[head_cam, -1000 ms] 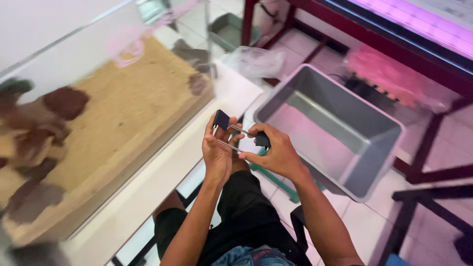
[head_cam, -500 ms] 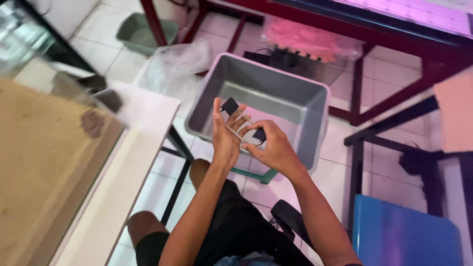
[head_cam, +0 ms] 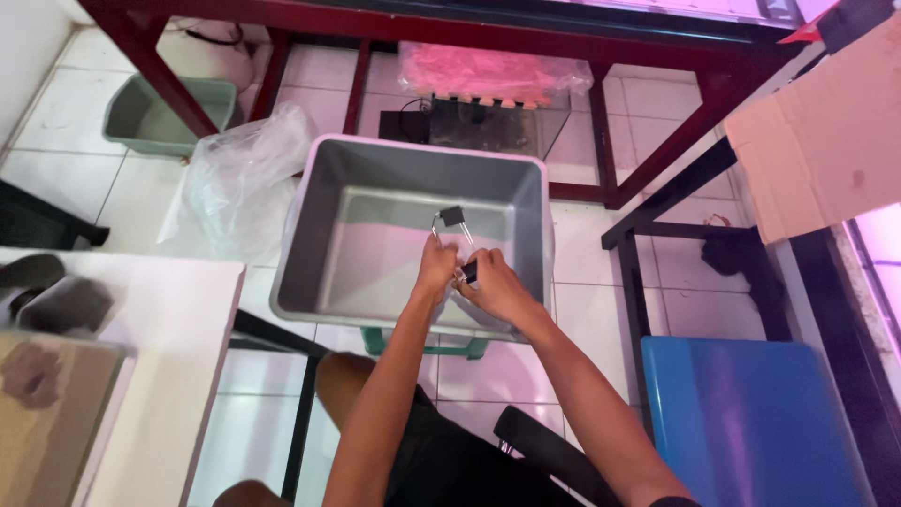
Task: The person attaches a clear mounting bracket to an aquarium light fixture and then disassembles a submersible pump by pulling off its plastic components.
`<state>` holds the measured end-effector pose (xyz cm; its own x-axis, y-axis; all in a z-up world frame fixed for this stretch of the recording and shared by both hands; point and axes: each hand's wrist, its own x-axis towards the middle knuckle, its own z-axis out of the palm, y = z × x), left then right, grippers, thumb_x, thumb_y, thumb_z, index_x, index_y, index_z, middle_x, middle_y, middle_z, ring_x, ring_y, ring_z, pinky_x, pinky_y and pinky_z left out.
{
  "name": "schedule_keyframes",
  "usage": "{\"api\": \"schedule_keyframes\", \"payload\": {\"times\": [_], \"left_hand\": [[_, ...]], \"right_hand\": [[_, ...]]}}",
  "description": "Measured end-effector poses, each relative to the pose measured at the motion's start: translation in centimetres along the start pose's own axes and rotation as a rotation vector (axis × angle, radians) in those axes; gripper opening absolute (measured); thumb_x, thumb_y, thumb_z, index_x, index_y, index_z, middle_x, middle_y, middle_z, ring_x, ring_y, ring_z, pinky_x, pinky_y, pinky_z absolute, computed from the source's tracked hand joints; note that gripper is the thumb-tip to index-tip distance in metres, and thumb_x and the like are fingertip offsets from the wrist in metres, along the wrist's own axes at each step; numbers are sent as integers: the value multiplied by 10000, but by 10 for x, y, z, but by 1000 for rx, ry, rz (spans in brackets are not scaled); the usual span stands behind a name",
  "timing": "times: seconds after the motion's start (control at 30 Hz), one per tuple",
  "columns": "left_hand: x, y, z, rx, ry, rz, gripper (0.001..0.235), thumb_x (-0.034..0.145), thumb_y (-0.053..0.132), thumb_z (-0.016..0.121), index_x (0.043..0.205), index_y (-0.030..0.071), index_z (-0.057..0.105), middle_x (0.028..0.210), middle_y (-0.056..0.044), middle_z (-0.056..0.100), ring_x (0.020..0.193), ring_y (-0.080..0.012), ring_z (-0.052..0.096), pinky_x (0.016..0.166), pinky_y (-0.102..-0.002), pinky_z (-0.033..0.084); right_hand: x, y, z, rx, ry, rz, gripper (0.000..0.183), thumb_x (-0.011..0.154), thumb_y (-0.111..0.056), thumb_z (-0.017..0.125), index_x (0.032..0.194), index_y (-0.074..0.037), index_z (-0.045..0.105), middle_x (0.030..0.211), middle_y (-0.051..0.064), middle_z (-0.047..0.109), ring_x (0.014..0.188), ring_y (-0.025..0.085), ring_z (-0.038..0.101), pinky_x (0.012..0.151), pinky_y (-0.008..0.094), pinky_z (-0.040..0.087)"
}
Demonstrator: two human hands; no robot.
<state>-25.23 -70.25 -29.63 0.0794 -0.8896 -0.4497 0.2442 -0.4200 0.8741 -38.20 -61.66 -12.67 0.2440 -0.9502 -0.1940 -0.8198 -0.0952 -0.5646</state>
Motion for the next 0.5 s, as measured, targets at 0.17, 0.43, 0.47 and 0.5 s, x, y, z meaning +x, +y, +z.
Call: {"api": "schedule_keyframes", "payload": {"times": [0.17,0.43,0.47,0.5], "left_hand": [[47,-49,5,533,23,-14,353,870,380,621,1112,146,728,806,-81,737,848,-246,745,693,-418,584],[61,-92,15,542,-114,-86,400,937,252,526,1163,14,754,1132,-221,740,1118,-366,692,907,-444,558],[64,-94,15,590,-147,-97,406,963,261,518,1220,39,742,1177,-198,734,1135,-348,691,926,-441,555],[65,-96,14,636,-177,-109,416,989,269,511,1277,65,729,1222,-175,727,1151,-329,690,946,-439,551]], "right_hand": [[50,49,36,-35,-109,132,570,866,-405,777,1228,-72,490,1237,226,521,1117,523,653,949,567,567],[94,102,85,-92,-240,319,707,896,-386,714,1367,44,408,1336,337,478,1224,568,577,1056,596,502],[93,103,87,-88,-253,310,747,890,-398,683,1419,41,390,1331,333,501,1232,564,577,1043,600,500],[92,102,89,-85,-268,300,789,885,-410,653,1471,38,373,1325,329,524,1240,560,577,1030,604,498]]}}
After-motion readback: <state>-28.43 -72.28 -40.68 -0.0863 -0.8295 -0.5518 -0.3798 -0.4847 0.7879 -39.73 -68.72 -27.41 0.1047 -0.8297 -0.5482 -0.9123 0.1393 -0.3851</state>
